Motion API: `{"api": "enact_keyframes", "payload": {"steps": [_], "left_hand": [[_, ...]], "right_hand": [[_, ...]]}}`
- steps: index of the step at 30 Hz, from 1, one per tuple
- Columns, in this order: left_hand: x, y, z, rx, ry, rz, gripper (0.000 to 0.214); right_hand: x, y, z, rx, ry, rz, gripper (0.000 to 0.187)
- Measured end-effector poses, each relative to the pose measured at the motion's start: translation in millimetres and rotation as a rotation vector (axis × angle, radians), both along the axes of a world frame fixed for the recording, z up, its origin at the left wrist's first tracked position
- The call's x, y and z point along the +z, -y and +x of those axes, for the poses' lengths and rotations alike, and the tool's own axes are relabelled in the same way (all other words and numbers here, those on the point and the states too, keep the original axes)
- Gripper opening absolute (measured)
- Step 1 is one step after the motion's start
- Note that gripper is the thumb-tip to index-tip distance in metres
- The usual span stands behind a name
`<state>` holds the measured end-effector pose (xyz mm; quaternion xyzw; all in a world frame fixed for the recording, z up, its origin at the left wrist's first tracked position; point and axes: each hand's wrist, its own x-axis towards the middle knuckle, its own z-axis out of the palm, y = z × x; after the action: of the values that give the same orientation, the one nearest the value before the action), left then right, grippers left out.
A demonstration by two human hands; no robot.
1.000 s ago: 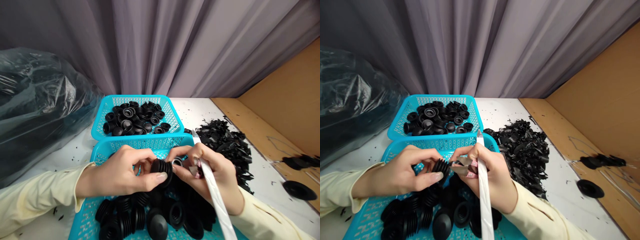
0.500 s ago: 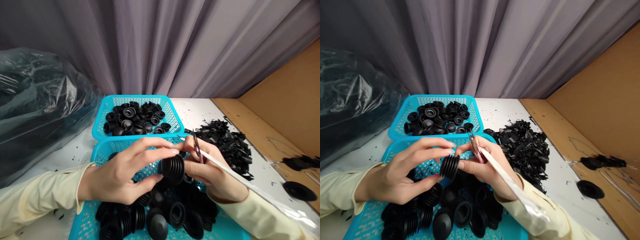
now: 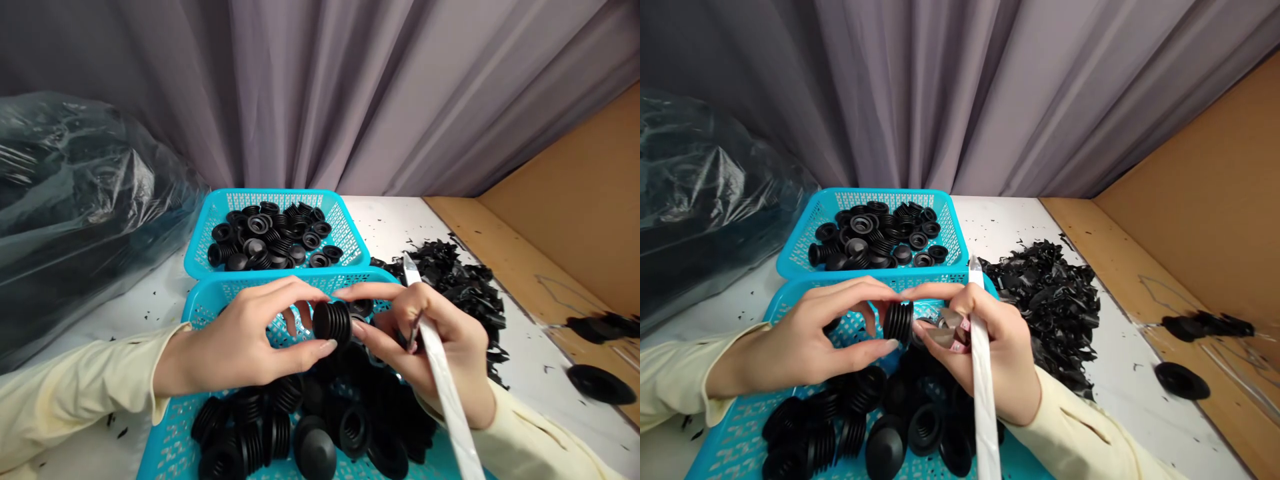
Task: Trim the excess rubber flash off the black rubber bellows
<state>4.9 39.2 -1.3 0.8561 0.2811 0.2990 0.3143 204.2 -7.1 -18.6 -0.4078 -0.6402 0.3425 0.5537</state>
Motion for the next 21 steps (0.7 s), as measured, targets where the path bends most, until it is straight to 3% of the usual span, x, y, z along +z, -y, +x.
{"api": "enact_keyframes", "payload": {"steps": [5, 21], "left_hand": [[4.6, -0.2, -0.1, -0.044, -0.061, -0.193, 0.032], [8.3, 0.4, 2.9, -0.028, -0.074, -0.538, 0.031]], "right_hand": [[-0.4, 0.8, 0.8, -0.007, 0.056, 0.068, 0.038], [-0.8, 2.2, 1.1, -0.014, 0.138, 0.152, 0.036]]}}
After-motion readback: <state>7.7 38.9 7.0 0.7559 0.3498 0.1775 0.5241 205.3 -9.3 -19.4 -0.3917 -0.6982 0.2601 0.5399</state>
